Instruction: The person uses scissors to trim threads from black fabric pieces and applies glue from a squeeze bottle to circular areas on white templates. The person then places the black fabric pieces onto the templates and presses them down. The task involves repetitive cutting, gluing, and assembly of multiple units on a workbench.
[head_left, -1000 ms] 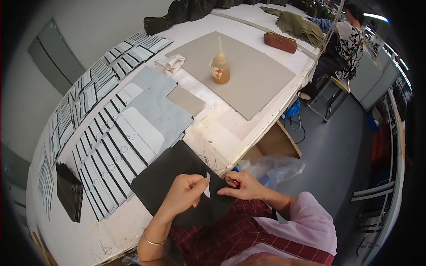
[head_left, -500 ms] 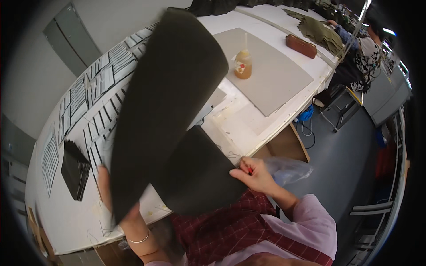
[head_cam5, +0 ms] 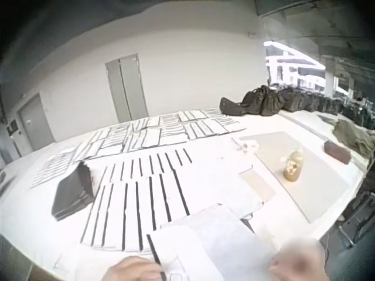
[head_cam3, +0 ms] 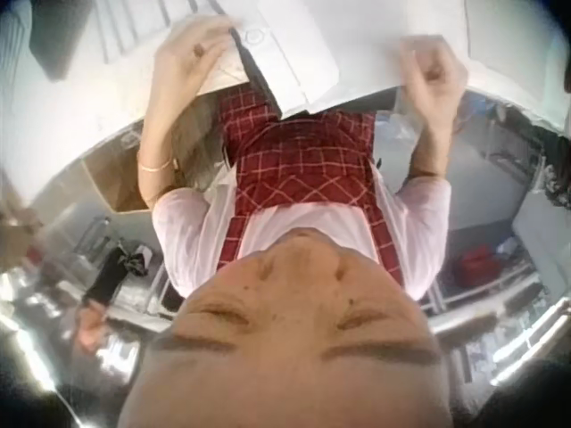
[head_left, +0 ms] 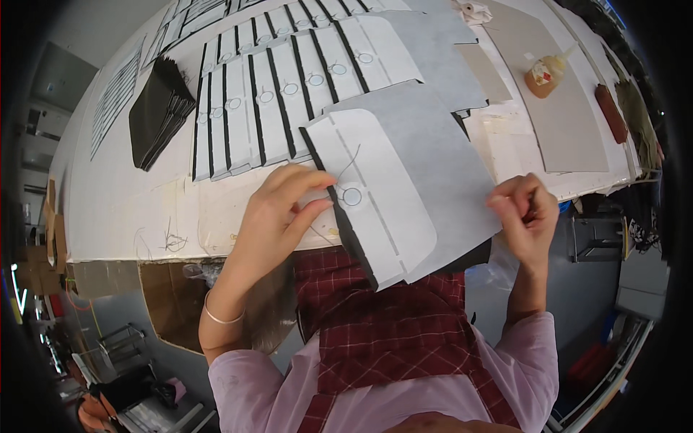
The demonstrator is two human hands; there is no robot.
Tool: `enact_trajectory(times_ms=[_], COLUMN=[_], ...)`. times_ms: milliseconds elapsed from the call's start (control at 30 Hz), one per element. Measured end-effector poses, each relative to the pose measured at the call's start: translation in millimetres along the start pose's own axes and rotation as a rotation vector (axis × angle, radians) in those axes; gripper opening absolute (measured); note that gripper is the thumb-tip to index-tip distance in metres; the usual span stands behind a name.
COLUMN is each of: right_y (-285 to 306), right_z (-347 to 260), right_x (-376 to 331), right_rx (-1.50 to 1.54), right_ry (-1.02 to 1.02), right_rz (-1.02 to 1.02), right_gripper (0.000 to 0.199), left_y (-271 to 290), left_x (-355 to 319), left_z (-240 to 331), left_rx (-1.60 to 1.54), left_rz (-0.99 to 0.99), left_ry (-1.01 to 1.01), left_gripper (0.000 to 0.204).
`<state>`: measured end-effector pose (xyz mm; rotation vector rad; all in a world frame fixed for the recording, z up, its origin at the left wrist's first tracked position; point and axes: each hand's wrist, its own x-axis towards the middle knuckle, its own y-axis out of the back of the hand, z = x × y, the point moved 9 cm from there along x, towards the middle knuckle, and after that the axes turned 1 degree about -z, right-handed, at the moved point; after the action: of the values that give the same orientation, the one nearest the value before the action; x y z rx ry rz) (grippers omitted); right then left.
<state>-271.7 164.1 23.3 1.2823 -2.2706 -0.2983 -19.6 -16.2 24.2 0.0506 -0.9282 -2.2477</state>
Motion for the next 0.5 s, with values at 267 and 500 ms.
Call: enact_trajectory(times_ms=[267, 500], right_y=[-128.2, -153.4], right_z=[-72.7, -61.7], right_x=[3.7, -1.4], right_rx=[-0.532, -0.579], right_ry=[0.683, 0.691], right_rz=[-0.55, -0.638], right_gripper=[0.022, 0.022], left_y=[-23.4, -26.3], left_x=[26.6, 28.3], left_z=[-6.0, -8.5], left_rx=[0.203, 0.237], left_rz=[-0.132, -0.132], left_ry=[-0.282, -0.307], left_gripper=[0.014, 0.014])
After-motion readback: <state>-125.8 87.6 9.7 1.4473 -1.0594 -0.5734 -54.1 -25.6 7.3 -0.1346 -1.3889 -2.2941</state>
